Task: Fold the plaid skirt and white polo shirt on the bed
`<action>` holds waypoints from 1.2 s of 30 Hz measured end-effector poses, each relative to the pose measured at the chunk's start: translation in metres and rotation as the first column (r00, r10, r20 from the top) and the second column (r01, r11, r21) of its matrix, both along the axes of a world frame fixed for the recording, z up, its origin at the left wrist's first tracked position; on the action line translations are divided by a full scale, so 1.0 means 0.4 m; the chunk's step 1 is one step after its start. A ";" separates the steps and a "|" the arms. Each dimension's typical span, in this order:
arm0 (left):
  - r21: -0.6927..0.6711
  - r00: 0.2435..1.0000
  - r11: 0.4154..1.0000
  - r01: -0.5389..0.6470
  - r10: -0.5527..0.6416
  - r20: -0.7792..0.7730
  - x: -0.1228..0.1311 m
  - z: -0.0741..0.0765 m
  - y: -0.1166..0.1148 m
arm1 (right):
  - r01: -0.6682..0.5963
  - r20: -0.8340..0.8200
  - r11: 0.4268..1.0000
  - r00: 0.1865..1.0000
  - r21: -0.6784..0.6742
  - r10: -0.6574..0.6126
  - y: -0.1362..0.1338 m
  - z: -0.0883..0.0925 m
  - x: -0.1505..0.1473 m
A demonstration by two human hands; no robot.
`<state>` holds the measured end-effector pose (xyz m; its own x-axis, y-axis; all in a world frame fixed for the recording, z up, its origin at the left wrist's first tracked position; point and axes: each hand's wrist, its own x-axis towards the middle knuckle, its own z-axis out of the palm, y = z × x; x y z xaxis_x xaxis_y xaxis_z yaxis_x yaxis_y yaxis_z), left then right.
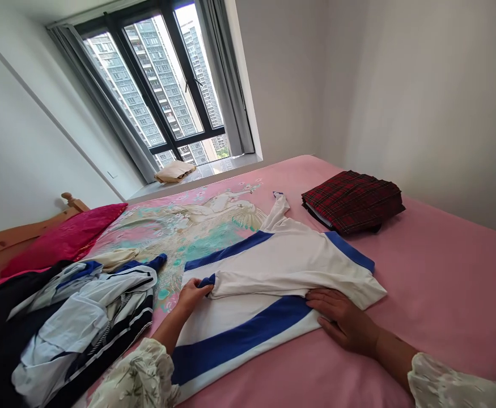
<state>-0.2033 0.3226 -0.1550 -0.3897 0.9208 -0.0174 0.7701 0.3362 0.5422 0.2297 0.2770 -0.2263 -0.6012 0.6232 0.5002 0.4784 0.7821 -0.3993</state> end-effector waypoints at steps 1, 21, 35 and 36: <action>0.017 1.000 1.000 0.006 -0.006 0.011 0.014 0.007 -0.007 | -0.001 -0.006 1.000 1.000 0.002 0.001 0.000 -0.001 0.000; 0.237 0.967 0.953 0.188 -0.221 0.124 0.406 -0.117 -0.574 | 0.151 -0.320 0.983 0.941 0.108 -0.109 -0.226 0.074 -0.205; 0.247 0.984 0.968 0.032 -0.074 0.162 0.378 -0.112 -0.538 | 0.275 -0.195 0.947 0.932 -0.163 -0.304 -0.332 0.003 -0.386; 0.262 0.979 0.965 0.022 -0.073 0.188 0.371 -0.117 -0.543 | 0.285 -0.201 0.946 0.929 -0.153 -0.312 -0.335 0.001 -0.389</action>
